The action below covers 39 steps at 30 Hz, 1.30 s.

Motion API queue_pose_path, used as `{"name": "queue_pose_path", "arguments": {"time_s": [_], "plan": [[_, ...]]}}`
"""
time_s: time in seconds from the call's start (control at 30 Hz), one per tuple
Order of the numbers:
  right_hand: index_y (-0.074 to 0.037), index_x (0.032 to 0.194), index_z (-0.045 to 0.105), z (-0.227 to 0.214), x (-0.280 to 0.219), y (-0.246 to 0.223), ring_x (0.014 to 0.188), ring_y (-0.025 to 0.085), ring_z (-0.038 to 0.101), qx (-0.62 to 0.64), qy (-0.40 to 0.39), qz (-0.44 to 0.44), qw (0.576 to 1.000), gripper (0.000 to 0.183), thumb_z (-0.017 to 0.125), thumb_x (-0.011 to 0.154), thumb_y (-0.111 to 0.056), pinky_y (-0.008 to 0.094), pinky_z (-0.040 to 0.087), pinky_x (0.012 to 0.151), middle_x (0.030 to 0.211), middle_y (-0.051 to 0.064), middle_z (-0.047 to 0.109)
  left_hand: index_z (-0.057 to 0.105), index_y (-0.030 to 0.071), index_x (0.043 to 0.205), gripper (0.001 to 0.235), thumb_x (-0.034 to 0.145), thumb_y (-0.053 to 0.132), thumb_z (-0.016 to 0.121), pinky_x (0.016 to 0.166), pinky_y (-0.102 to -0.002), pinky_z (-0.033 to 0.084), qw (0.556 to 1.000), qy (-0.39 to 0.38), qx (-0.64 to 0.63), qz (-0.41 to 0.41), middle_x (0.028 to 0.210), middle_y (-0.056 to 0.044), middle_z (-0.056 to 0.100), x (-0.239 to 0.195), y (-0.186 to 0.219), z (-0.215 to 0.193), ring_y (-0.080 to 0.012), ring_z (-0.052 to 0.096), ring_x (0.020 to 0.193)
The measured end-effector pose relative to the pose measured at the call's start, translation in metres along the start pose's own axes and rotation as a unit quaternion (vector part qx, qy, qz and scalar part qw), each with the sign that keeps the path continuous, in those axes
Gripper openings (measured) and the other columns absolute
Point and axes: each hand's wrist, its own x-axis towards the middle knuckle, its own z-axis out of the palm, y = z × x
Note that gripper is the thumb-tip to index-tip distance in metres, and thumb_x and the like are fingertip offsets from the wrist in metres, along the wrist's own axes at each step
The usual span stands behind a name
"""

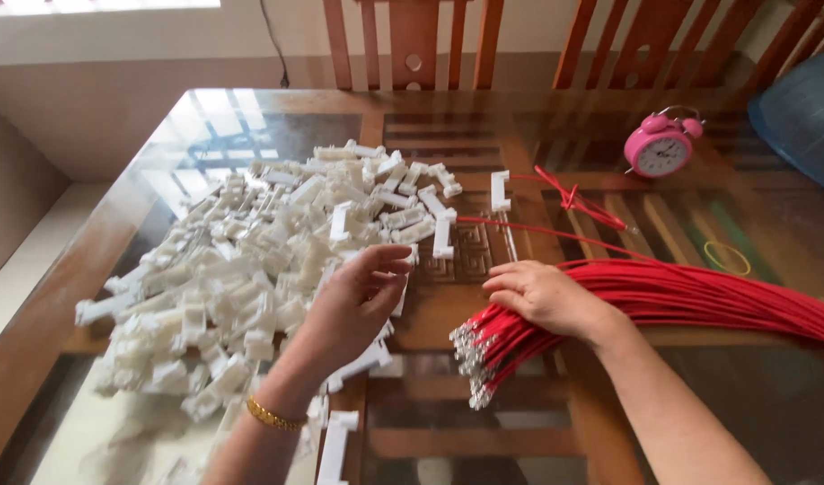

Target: Assembling red electrical wires into white plastic housings on a glass-top table.

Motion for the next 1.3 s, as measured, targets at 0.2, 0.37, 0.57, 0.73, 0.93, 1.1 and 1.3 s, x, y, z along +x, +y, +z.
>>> {"name": "queue_pose_path", "arguments": {"time_s": [0.2,0.37,0.57,0.73,0.93,1.1,1.3], "plan": [[-0.036,0.101,0.072,-0.008,-0.018,-0.011,0.11,0.02,0.06,-0.071,0.009,0.038,0.997,0.024,0.055,0.092,-0.05,0.037,0.045,0.099,0.104,-0.008,0.069,0.066,0.022,0.111,0.031,0.08,0.023,0.067,0.074,-0.043,0.058,0.945,0.023,0.302,0.123,0.098,-0.005,0.069,-0.036,-0.036,0.001,-0.0287,0.07,0.088],[-0.038,0.091,0.07,0.006,-0.018,0.007,0.104,0.013,0.056,-0.134,0.086,0.008,0.987,0.02,0.058,0.087,-0.055,0.034,0.039,0.097,0.094,-0.014,0.062,0.065,0.023,0.102,0.023,0.08,0.028,0.067,0.074,-0.041,0.056,0.91,0.017,0.381,0.162,0.096,-0.001,0.065,-0.057,-0.053,0.016,-0.0282,0.067,0.089],[-0.035,0.089,0.068,0.0,-0.016,0.014,0.089,0.014,0.06,-0.092,0.358,-0.077,0.926,0.021,0.058,0.094,-0.053,0.031,0.046,0.087,0.086,-0.011,0.06,0.065,0.022,0.105,0.026,0.08,0.027,0.067,0.076,-0.042,0.054,0.891,0.031,0.425,0.155,0.098,-0.002,0.065,-0.076,-0.057,0.02,-0.0279,0.066,0.095],[-0.032,0.089,0.071,0.009,-0.029,-0.034,0.078,0.019,0.062,0.004,0.398,-0.133,0.908,0.016,0.064,0.092,-0.046,0.033,0.05,0.077,0.078,-0.006,0.061,0.064,0.026,0.111,0.029,0.081,0.027,0.065,0.076,-0.042,0.054,0.889,0.043,0.424,0.168,0.098,-0.001,0.066,-0.087,-0.053,0.029,-0.0273,0.066,0.094],[-0.012,0.088,0.067,0.016,-0.058,-0.063,0.069,0.018,0.062,0.039,0.272,-0.181,0.944,0.012,0.061,0.093,-0.021,0.031,0.053,0.06,0.081,0.003,0.064,0.061,0.014,0.111,0.027,0.087,0.026,0.061,0.085,-0.045,0.045,0.91,0.003,0.378,0.171,0.101,-0.008,0.065,-0.1,-0.023,0.043,-0.0326,0.061,0.094],[-0.014,0.083,0.062,0.033,-0.055,-0.06,0.069,0.021,0.059,0.047,0.28,-0.161,0.945,0.022,0.054,0.097,-0.029,0.036,0.049,0.066,0.078,0.002,0.062,0.062,0.014,0.114,0.03,0.085,0.023,0.06,0.077,-0.045,0.047,0.914,-0.011,0.363,0.178,0.102,-0.007,0.065,-0.102,-0.016,0.05,-0.0318,0.062,0.09],[-0.014,0.087,0.059,0.05,-0.049,-0.059,0.075,0.022,0.057,0.034,0.335,-0.129,0.933,0.027,0.047,0.1,-0.034,0.037,0.047,0.075,0.082,0.002,0.06,0.062,0.017,0.11,0.028,0.083,0.023,0.065,0.076,-0.043,0.047,0.917,-0.036,0.354,0.18,0.1,-0.005,0.064,-0.109,-0.028,0.055,-0.0285,0.061,0.092]]}}
